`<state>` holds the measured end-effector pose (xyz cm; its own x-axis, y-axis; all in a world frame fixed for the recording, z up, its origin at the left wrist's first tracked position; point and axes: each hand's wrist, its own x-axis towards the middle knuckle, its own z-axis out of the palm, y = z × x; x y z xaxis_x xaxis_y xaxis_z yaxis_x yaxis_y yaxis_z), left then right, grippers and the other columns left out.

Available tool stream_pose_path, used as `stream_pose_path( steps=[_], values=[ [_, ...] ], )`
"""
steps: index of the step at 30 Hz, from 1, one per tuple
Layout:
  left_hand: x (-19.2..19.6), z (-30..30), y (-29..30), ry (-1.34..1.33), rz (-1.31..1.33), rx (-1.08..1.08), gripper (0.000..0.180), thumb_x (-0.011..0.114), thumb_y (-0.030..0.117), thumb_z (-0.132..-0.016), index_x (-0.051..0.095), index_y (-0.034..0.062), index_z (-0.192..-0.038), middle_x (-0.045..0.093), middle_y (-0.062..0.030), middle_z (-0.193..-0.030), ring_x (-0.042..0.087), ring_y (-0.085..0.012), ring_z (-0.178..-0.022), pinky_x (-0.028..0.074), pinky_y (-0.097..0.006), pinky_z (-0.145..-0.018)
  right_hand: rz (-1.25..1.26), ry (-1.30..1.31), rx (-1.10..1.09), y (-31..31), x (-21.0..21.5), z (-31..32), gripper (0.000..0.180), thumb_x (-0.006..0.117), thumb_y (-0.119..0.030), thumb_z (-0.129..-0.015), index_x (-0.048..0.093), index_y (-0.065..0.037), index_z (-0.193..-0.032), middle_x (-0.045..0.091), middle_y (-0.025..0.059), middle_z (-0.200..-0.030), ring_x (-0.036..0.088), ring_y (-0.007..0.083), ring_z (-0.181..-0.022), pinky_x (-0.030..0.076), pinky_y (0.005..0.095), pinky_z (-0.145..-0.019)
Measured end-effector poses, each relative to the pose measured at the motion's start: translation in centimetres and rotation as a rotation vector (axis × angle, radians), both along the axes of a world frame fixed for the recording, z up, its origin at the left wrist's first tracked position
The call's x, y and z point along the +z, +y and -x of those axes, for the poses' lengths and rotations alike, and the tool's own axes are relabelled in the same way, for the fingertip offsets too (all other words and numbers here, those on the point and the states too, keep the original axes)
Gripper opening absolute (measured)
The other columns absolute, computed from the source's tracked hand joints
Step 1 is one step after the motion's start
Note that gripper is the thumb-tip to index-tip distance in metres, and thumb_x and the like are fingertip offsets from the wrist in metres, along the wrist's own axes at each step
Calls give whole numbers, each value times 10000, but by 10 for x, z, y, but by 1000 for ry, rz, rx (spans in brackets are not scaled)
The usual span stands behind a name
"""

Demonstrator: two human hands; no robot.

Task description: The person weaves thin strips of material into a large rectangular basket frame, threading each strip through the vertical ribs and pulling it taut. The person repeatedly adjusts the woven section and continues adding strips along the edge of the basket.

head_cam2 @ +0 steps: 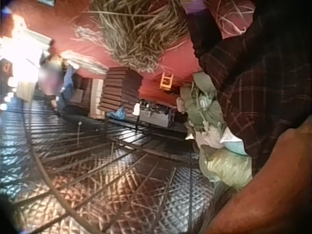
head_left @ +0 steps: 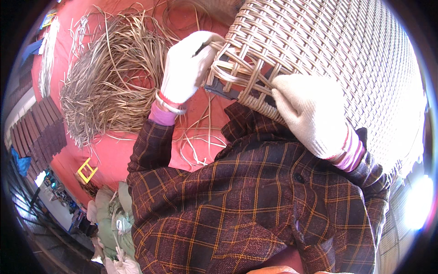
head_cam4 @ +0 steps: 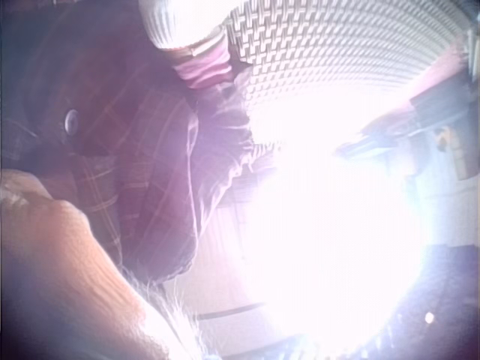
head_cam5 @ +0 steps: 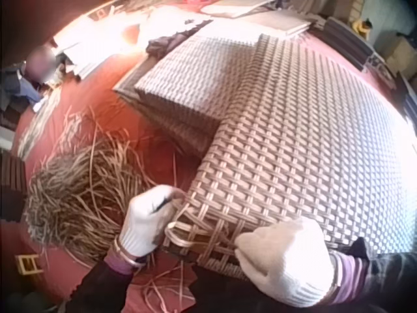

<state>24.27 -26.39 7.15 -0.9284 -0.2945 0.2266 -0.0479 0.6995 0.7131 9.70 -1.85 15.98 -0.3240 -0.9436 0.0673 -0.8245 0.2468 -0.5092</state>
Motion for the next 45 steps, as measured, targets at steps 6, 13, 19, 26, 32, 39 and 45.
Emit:
stream_pose_path(
  steps=[6, 13, 19, 26, 32, 39, 45],
  values=[
    [-21, 6, -16, -216, -596, -222, 444, 611, 184, -1061, 644, -78, -1418, 774, -135, -1286, 750, -209, -1141, 588, -332, -1005, -91, 21, 34, -1, 5, -1, 70, 738, -102, -943, 747, -59, -996, 709, 146, -823, 729, 339, -744, 575, 420, -700],
    [-30, 6, -21, -328, -765, -230, 434, 586, 233, -1099, 662, -96, -1372, 777, -111, -1239, 727, -146, -1100, 572, -305, -986, -85, 92, 45, -3, 7, -7, 48, 743, -109, -927, 708, -80, -942, 656, 129, -764, 699, 335, -696, 559, 432, -667],
    [-21, 3, -4, -310, -875, 3, 404, 636, 251, -1129, 673, -81, -1357, 772, -81, -1190, 720, -119, -1024, 574, -260, -896, -111, 207, 164, -7, 6, -13, 117, 719, -178, -889, 630, -105, -908, 592, 59, -737, 670, 249, -683, 514, 409, -600],
    [-25, 19, 1, -269, -1187, -32, 412, 668, 255, -1122, 672, -61, -1386, 782, -70, -1195, 750, -117, -1043, 622, -275, -906, -83, 153, 111, -11, 2, -24, 188, 768, -125, -836, 587, -87, -866, 590, 81, -758, 665, 304, -719, 542, 446, -654],
    [-10, 6, 16, -119, -849, 201, 338, 640, 209, -1123, 727, -90, -1254, 786, -60, -1049, 693, -84, -937, 572, -255, -832, -66, 140, 142, -12, 5, -22, 126, 729, -136, -861, 614, -88, -877, 616, 79, -761, 682, 287, -719, 543, 436, -633],
    [-9, 7, 8, -258, -1050, 153, 408, 603, 301, -1141, 748, -68, -1241, 788, -53, -1030, 695, -80, -912, 568, -260, -818, -54, 148, 138, -11, 3, -20, 83, 681, -170, -903, 669, -88, -910, 661, 72, -751, 713, 266, -707, 555, 422, -593],
    [-9, 3, 5, -328, -1029, 86, 490, 535, 374, -1166, 754, -57, -1243, 788, -42, -1024, 688, -64, -906, 561, -247, -805, 35, -24, 79, -10, -1, -15, 104, 742, -131, -887, 651, -81, -883, 653, 100, -739, 698, 304, -680, 546, 436, -588]
  ],
)
